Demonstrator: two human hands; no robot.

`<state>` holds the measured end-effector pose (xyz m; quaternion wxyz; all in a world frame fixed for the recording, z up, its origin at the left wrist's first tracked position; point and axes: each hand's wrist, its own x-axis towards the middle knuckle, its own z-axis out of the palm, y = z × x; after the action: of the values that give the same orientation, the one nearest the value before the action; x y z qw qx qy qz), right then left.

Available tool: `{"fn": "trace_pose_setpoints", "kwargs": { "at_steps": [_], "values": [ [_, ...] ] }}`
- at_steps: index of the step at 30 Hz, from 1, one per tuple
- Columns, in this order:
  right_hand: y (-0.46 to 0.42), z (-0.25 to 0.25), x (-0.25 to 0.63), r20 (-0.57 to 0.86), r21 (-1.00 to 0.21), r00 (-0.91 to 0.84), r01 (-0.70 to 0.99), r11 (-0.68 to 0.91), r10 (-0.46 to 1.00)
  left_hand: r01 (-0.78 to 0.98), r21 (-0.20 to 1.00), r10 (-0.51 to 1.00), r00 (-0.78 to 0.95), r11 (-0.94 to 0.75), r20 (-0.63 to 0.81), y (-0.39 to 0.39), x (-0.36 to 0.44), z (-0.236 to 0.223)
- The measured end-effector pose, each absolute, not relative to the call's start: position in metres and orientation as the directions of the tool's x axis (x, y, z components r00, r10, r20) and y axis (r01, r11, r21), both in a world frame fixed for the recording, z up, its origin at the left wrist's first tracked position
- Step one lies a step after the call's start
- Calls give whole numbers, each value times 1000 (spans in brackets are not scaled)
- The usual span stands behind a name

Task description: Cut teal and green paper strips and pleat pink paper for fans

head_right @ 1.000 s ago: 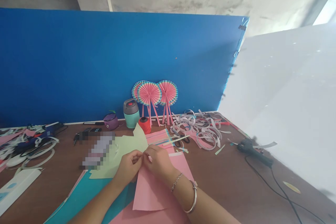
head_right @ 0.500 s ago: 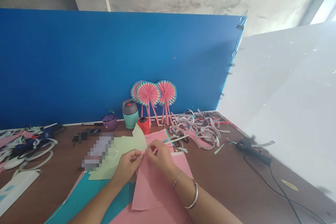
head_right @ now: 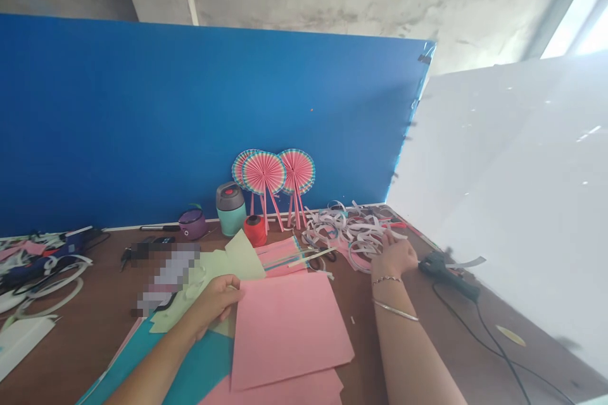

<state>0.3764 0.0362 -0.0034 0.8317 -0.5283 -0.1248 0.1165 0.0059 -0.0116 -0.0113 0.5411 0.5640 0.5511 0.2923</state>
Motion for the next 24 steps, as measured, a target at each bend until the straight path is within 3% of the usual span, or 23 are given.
{"fn": "trace_pose_setpoints", "kwargs": {
  "at_steps": [4,7,9,11,13,15,19,22,24],
  "values": [
    [44,-14,366,116,-939,937,-4,343,330,358,915,911,285,189,-299,-14,4,-5],
    [47,-20,340,249,-950,874,138,279,417,388,904,904,300,178,-306,-15,5,-1],
    [46,-22,320,509,-831,638,540,134,578,414,901,911,307,134,-277,-16,5,-1],
    [43,-22,300,588,-620,300,763,181,751,443,895,916,332,59,-224,-15,3,-3],
    [39,-22,283,543,-469,-14,825,317,839,476,879,915,364,-22,-175,-13,1,-7],
    [35,-22,270,484,-398,-186,823,404,855,543,834,930,348,-96,-119,-12,0,-11],
    [30,-22,258,386,-325,-234,871,369,893,704,667,967,231,-245,112,-13,3,-15],
    [28,-21,257,352,-282,-231,898,339,907,685,599,910,311,-416,276,-16,9,-14],
    [28,-20,257,342,-275,-227,903,329,912,667,580,884,361,-468,297,-18,10,-13]
  ]
}}
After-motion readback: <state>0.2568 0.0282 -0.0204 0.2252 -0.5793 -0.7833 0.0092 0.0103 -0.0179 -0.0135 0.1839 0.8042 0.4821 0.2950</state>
